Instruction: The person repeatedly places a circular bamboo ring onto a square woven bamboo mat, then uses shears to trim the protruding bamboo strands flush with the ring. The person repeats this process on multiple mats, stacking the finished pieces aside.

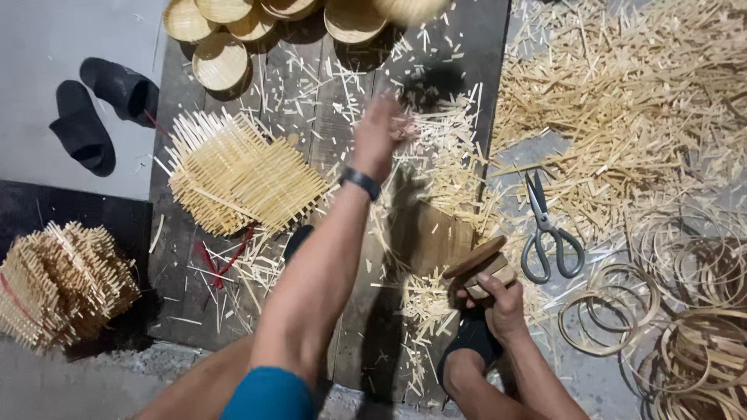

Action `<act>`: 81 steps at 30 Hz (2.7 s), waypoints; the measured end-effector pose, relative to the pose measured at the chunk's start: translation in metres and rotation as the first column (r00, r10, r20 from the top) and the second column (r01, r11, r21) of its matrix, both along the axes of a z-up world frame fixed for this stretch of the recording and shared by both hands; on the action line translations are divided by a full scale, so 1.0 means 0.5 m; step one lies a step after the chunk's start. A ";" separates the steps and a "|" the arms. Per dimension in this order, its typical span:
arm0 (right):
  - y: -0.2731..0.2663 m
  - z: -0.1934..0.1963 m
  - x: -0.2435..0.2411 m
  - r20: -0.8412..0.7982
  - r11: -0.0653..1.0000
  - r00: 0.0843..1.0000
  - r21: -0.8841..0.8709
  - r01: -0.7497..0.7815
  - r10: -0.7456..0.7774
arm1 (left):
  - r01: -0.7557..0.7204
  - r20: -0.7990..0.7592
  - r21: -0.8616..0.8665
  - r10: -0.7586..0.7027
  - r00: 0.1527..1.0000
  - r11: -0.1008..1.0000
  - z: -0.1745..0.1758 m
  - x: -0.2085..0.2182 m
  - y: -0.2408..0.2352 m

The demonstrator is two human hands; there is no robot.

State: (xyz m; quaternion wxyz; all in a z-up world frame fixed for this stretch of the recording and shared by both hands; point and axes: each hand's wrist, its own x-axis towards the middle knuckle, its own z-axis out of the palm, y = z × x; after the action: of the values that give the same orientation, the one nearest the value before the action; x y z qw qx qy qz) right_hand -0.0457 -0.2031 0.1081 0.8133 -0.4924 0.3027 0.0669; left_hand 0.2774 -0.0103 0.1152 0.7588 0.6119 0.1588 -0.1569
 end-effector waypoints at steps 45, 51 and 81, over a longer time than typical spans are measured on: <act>0.020 -0.068 0.033 -0.005 0.991 0.998 0.115 -0.061 0.062 | 0.181 0.339 0.922 -0.939 0.055 0.343 -0.014 -0.534 0.143; 0.041 -0.110 0.062 -0.116 0.908 0.989 -0.400 -0.128 0.088 | 0.469 0.130 0.822 -0.908 0.399 0.323 0.021 -0.505 0.139; 0.050 -0.153 0.081 -0.074 0.877 0.996 -0.472 -0.083 0.054 | 0.224 -0.414 0.197 -0.127 0.901 0.954 -0.145 -0.395 0.189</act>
State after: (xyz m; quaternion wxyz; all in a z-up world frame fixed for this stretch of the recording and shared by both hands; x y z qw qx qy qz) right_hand -0.0052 -0.1783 0.0315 0.6558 -0.6848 0.3160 0.0338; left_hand 0.0797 0.0843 0.0427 0.6139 0.6661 0.2709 -0.3255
